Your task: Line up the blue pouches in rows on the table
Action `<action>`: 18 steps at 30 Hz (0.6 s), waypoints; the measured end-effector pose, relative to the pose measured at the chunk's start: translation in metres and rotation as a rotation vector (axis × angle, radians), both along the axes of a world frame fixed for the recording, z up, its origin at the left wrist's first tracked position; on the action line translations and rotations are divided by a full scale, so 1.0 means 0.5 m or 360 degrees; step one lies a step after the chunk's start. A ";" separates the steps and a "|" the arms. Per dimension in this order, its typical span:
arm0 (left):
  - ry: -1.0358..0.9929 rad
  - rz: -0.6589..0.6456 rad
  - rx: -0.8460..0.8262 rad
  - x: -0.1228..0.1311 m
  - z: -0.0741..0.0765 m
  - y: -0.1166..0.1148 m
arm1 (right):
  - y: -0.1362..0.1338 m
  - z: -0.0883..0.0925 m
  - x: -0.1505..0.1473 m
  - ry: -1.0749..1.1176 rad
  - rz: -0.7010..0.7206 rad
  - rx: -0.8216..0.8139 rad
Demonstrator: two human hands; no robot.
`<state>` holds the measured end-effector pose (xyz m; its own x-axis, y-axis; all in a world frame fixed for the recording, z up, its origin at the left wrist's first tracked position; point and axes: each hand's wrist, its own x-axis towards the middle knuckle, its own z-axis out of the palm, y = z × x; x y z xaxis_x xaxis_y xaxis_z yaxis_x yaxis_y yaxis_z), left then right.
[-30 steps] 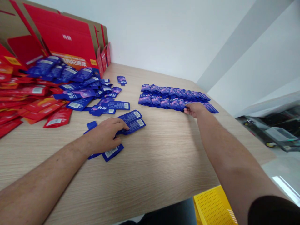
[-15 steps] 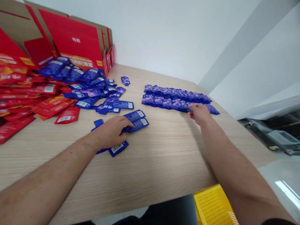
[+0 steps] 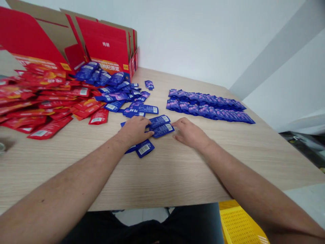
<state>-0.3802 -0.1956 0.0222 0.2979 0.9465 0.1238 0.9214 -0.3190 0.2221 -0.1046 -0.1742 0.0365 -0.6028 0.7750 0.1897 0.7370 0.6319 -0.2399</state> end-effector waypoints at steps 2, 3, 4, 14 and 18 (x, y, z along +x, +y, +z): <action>0.0001 -0.0014 -0.0004 0.000 -0.001 0.000 | 0.005 -0.002 -0.028 -0.0167 0.0112 0.0112; 0.0006 -0.0020 -0.0006 0.000 -0.001 0.000 | 0.008 -0.002 -0.040 -0.0234 0.0128 0.0146; 0.0013 -0.0025 -0.0005 0.000 -0.002 0.000 | 0.009 -0.002 -0.050 -0.0295 0.0136 0.0174; 0.0053 -0.0098 0.0047 -0.013 -0.010 0.020 | 0.016 -0.011 -0.080 -0.0586 0.0276 0.0541; 0.0046 -0.0098 0.0030 -0.016 -0.010 0.023 | 0.004 -0.001 -0.052 -0.0513 0.0240 0.0580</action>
